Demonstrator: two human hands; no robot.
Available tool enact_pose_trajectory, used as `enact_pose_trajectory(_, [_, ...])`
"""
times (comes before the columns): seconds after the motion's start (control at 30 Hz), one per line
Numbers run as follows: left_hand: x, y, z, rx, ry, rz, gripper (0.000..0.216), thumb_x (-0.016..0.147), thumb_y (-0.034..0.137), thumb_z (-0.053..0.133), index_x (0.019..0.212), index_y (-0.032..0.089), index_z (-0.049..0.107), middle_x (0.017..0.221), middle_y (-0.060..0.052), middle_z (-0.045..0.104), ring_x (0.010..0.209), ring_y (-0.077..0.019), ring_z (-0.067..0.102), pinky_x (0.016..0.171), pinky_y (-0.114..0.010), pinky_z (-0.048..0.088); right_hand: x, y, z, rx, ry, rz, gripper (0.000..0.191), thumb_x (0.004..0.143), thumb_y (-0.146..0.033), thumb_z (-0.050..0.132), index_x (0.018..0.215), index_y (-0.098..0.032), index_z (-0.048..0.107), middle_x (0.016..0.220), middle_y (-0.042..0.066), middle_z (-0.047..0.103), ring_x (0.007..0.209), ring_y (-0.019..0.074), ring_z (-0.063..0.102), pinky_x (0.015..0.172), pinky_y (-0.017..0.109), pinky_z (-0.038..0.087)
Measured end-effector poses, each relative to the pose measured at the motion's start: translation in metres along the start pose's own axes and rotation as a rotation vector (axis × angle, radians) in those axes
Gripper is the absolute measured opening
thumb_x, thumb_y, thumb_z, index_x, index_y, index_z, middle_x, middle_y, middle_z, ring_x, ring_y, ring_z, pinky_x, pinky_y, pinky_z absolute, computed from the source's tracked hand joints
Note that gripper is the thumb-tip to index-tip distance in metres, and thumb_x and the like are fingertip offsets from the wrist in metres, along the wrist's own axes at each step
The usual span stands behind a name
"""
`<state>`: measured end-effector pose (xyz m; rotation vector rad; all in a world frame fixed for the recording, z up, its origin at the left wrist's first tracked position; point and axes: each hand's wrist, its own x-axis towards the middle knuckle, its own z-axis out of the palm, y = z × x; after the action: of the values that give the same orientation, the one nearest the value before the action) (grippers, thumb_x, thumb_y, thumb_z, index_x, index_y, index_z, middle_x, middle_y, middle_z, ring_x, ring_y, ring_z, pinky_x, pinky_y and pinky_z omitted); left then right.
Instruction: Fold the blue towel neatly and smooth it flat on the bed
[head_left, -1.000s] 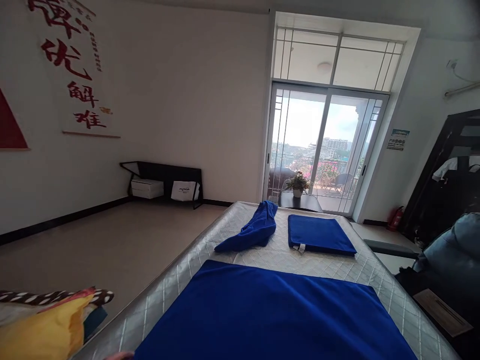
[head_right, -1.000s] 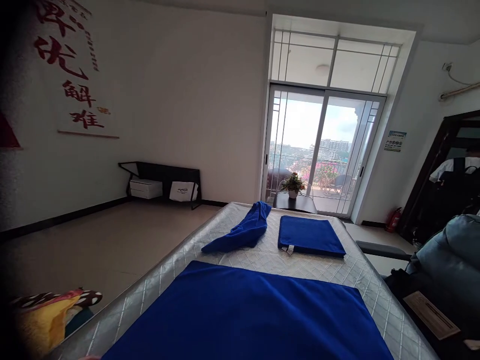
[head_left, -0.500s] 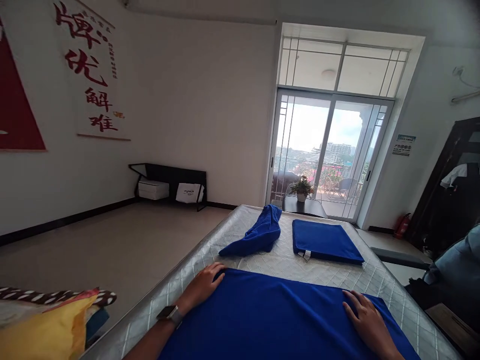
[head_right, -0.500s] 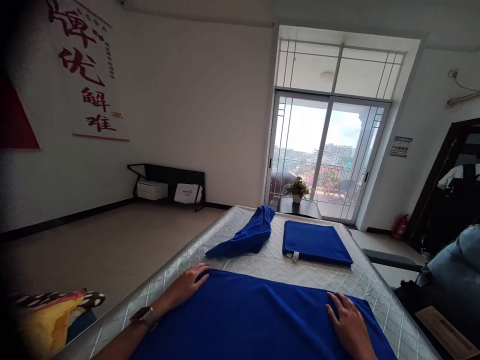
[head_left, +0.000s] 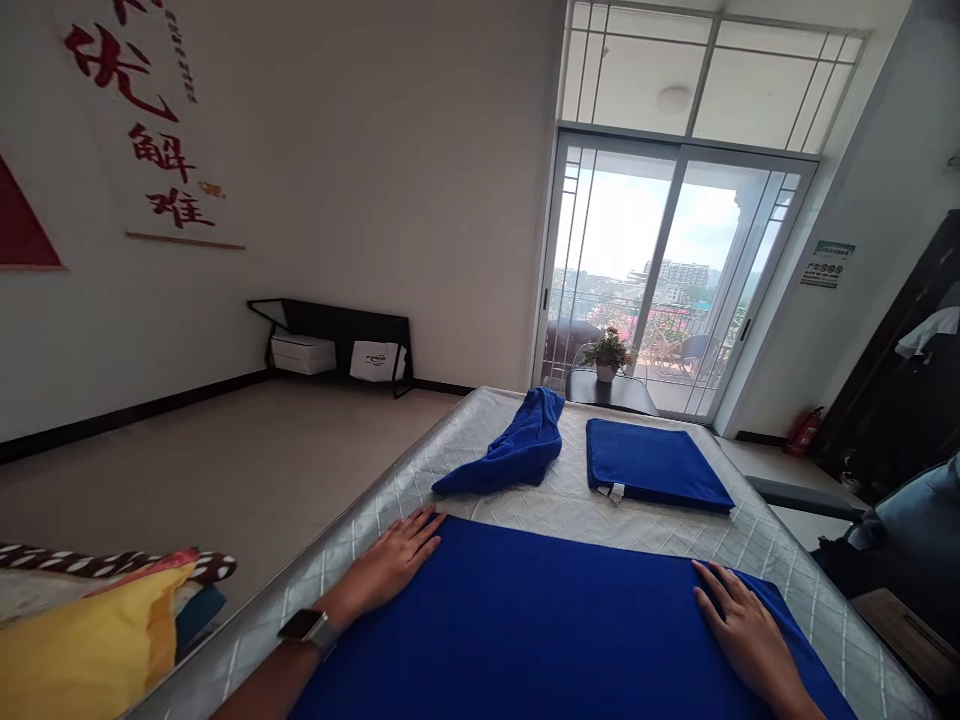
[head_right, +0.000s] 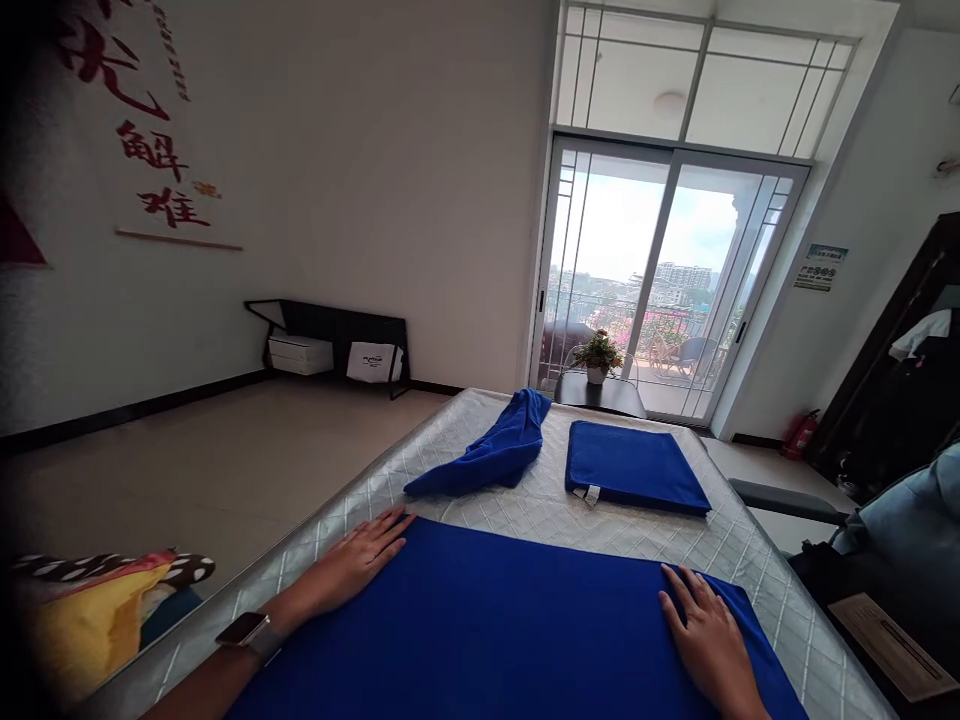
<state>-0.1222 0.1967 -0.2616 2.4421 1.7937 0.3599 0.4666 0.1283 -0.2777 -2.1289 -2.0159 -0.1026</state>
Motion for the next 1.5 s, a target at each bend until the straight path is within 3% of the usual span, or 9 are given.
enact_pose_trajectory(0.17, [-0.008,-0.001,-0.005,-0.025,0.003,0.008,0.053,0.102,0.046,0.027,0.152,0.030,0.024,0.160,-0.006,0.028,0.147,-0.0267,0.027,0.119,-0.049,0.028,-0.001,-0.003,-0.005,-0.084,-0.021,0.032,0.060,0.095,-0.052,0.024,0.150,-0.033,0.038,0.155,-0.002,0.037,0.144,0.0222,0.030,0.118,0.045,0.026])
enact_pose_trajectory(0.27, [-0.010,0.002,-0.010,-0.027,0.027,-0.005,0.054,0.101,0.050,0.027,0.151,0.030,0.030,0.159,-0.006,0.031,0.147,-0.0275,0.028,0.120,-0.052,0.024,0.001,-0.032,-0.014,-0.231,0.013,0.118,0.057,0.094,-0.038,0.028,0.146,-0.025,0.047,0.151,0.005,0.044,0.142,0.0276,0.034,0.118,0.051,0.024])
enact_pose_trajectory(0.37, [-0.010,0.013,-0.016,-0.016,0.067,-0.053,0.057,0.100,0.053,0.027,0.149,0.026,0.038,0.158,-0.007,0.034,0.147,-0.0277,0.028,0.122,-0.052,0.020,0.004,-0.099,-0.027,-0.239,0.079,0.038,0.056,0.092,-0.025,0.029,0.141,-0.016,0.053,0.147,0.011,0.048,0.141,0.0298,0.036,0.118,0.050,0.023])
enact_pose_trajectory(0.6, [-0.007,0.038,-0.011,-0.072,0.116,0.041,0.058,0.099,0.057,0.027,0.146,0.027,0.044,0.156,-0.006,0.038,0.146,-0.0253,0.031,0.121,-0.048,0.024,0.002,-0.316,-0.030,0.229,-0.020,-0.502,0.050,0.098,-0.038,0.034,0.143,-0.022,0.050,0.147,0.006,0.049,0.138,0.0270,0.041,0.116,0.045,0.030])
enact_pose_trajectory(0.77, [-0.007,0.028,0.002,-0.060,0.069,0.044,0.056,0.099,0.057,0.029,0.148,0.031,0.038,0.157,-0.006,0.036,0.147,-0.0265,0.028,0.121,-0.052,0.021,0.009,-0.378,-0.012,0.325,-0.022,-0.587,0.043,0.097,-0.036,0.040,0.137,-0.027,0.054,0.144,0.003,0.053,0.133,0.0239,0.045,0.112,0.042,0.035])
enact_pose_trajectory(0.9, [-0.007,0.025,0.001,-0.057,0.050,0.000,0.055,0.098,0.057,0.031,0.149,0.035,0.036,0.159,-0.005,0.031,0.148,-0.0273,0.025,0.121,-0.052,0.019,0.011,-0.358,-0.007,0.300,-0.060,-0.559,0.049,0.100,-0.040,0.036,0.146,-0.026,0.045,0.151,0.003,0.045,0.140,0.0236,0.036,0.117,0.044,0.028])
enact_pose_trajectory(1.07, [-0.007,0.027,-0.002,-0.085,0.048,-0.033,0.057,0.096,0.062,0.032,0.148,0.037,0.037,0.160,-0.004,0.029,0.148,-0.0307,0.023,0.120,-0.055,0.021,0.005,-0.290,-0.020,0.221,-0.174,-0.484,0.055,0.102,-0.046,0.024,0.154,-0.027,0.029,0.159,0.001,0.029,0.147,0.0208,0.021,0.121,0.045,0.018])
enact_pose_trajectory(1.27, [-0.008,0.025,-0.004,-0.097,0.039,-0.060,0.060,0.095,0.066,0.030,0.148,0.038,0.035,0.160,-0.002,0.030,0.149,-0.0303,0.022,0.119,-0.054,0.022,-0.003,-0.179,-0.033,0.112,-0.198,-0.273,0.060,0.100,-0.055,0.018,0.154,-0.029,0.026,0.159,-0.004,0.025,0.148,0.0189,0.017,0.122,0.043,0.015])
enact_pose_trajectory(1.5, [-0.009,0.027,-0.008,-0.062,0.037,-0.078,0.062,0.094,0.067,0.032,0.148,0.037,0.035,0.160,-0.004,0.030,0.148,-0.0311,0.023,0.118,-0.054,0.024,-0.003,-0.015,-0.021,-0.053,-0.126,0.014,0.065,0.098,-0.052,0.016,0.154,-0.022,0.027,0.160,-0.001,0.025,0.148,0.0206,0.017,0.121,0.044,0.016])
